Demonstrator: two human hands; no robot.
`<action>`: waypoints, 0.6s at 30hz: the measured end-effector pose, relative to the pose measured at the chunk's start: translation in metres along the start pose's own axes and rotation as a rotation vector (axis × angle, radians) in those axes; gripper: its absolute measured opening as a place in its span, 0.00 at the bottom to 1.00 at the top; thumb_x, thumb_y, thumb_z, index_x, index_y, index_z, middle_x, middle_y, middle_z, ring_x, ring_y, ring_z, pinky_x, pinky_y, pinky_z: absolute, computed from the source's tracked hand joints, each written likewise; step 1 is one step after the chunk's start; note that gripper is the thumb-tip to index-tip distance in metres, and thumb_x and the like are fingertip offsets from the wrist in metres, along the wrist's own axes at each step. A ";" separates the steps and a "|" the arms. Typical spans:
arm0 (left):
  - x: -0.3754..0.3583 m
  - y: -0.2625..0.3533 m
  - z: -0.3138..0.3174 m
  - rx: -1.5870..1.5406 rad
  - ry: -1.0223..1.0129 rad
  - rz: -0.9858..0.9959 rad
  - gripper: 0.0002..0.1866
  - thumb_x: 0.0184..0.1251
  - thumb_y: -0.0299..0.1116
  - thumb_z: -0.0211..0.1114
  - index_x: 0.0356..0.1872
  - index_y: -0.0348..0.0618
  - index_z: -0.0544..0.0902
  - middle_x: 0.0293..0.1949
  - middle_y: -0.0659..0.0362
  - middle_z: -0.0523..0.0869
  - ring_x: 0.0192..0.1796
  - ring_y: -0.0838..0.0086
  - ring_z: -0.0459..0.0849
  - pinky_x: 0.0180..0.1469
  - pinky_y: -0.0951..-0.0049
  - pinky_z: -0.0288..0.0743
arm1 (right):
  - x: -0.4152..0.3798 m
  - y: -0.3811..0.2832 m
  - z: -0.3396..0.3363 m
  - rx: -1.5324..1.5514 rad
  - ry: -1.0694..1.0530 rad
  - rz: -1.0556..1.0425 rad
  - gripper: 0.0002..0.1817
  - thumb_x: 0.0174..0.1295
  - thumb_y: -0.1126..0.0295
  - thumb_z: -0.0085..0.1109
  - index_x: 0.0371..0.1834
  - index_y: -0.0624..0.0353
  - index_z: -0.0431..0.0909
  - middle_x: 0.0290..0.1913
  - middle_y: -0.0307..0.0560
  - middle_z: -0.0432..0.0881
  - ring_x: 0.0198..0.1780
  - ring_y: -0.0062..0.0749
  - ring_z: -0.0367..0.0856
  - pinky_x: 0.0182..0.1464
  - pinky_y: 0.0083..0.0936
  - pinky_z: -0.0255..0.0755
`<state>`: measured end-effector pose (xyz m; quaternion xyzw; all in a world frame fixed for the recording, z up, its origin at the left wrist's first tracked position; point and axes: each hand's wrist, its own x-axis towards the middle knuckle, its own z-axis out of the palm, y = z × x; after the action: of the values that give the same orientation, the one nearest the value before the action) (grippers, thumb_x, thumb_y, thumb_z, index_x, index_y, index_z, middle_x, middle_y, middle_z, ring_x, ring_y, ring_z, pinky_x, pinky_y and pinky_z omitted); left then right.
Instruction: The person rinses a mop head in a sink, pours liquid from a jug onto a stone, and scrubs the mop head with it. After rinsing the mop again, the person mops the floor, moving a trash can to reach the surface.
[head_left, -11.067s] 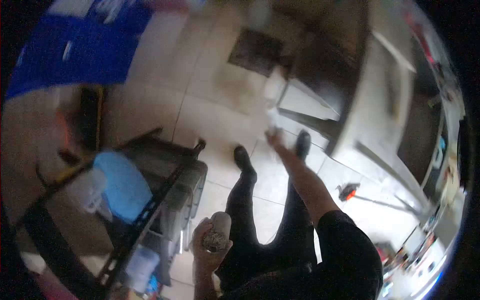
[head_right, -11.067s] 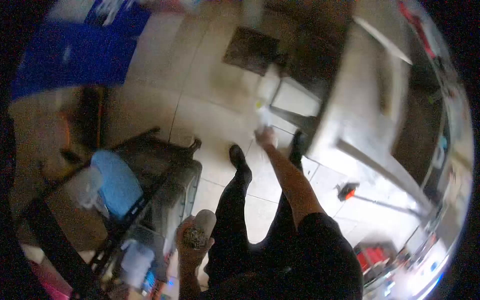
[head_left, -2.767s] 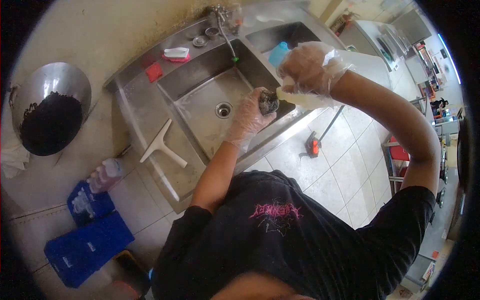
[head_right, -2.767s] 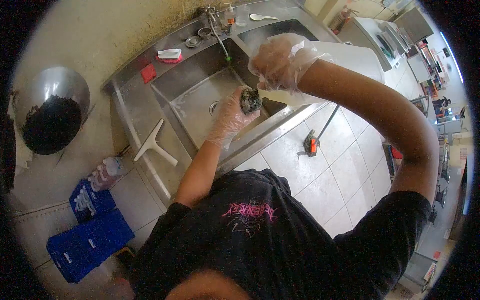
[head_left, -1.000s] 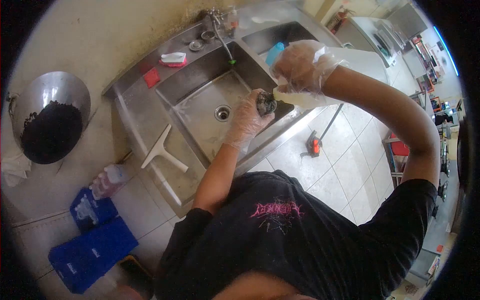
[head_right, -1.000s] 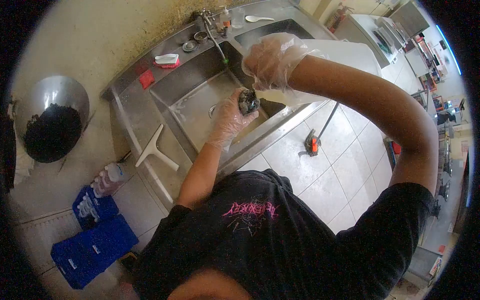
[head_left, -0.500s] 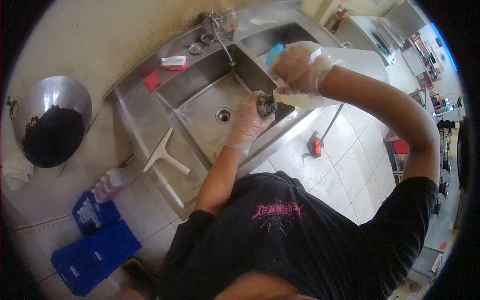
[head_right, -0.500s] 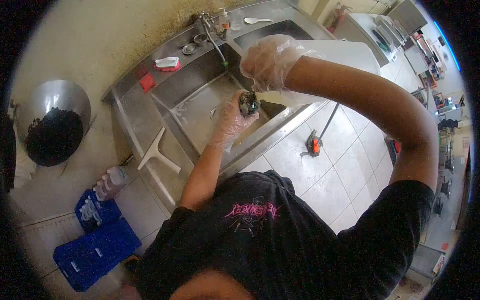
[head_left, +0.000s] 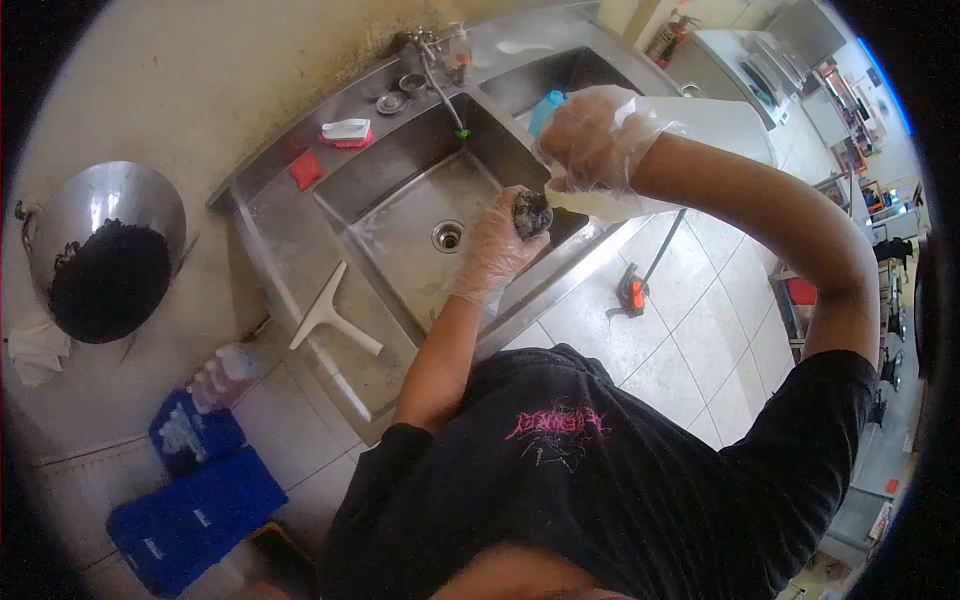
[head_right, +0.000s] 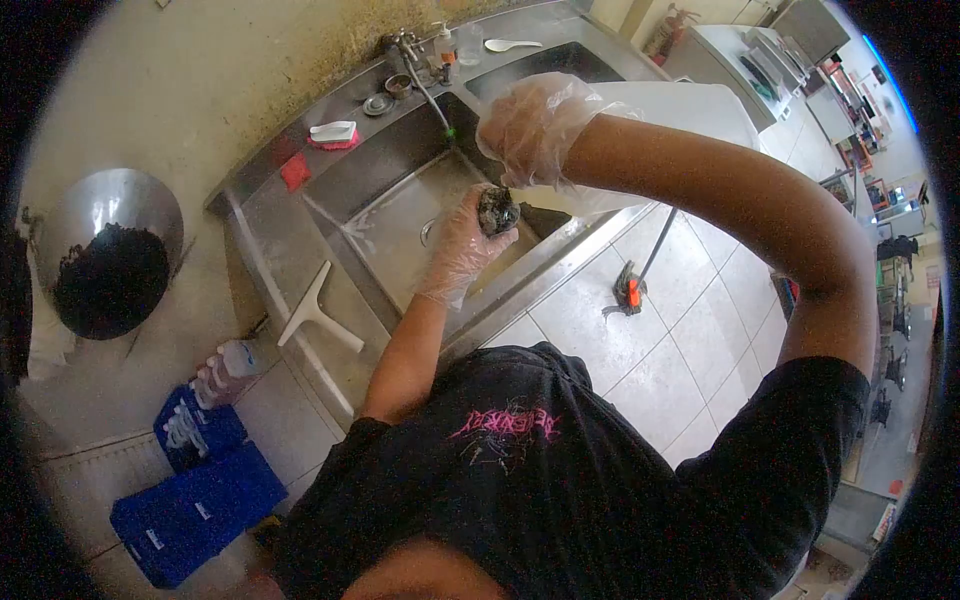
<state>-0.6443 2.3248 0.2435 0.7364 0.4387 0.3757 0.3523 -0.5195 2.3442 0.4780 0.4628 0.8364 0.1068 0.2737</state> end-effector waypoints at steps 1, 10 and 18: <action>0.001 -0.002 0.001 0.001 -0.001 0.002 0.32 0.48 0.35 0.80 0.55 0.47 0.75 0.47 0.47 0.85 0.51 0.50 0.85 0.54 0.56 0.77 | 0.000 0.001 0.003 0.004 0.035 -0.016 0.19 0.62 0.44 0.65 0.44 0.45 0.87 0.38 0.46 0.87 0.45 0.43 0.87 0.48 0.39 0.80; -0.001 0.002 0.002 0.042 0.002 0.050 0.33 0.50 0.36 0.81 0.57 0.45 0.73 0.40 0.49 0.88 0.44 0.51 0.88 0.48 0.56 0.80 | -0.002 0.005 0.014 0.025 0.087 -0.009 0.18 0.61 0.46 0.66 0.43 0.45 0.88 0.38 0.47 0.87 0.46 0.45 0.87 0.49 0.39 0.79; -0.001 0.010 0.004 -0.133 0.035 -0.036 0.32 0.48 0.32 0.80 0.56 0.47 0.74 0.44 0.48 0.87 0.48 0.53 0.87 0.52 0.58 0.80 | -0.028 0.018 0.013 0.258 0.052 0.133 0.17 0.61 0.47 0.67 0.45 0.44 0.88 0.40 0.48 0.88 0.45 0.42 0.87 0.50 0.38 0.78</action>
<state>-0.6374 2.3198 0.2499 0.6967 0.4321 0.4102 0.3995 -0.4873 2.3297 0.4847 0.5455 0.8175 0.0283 0.1826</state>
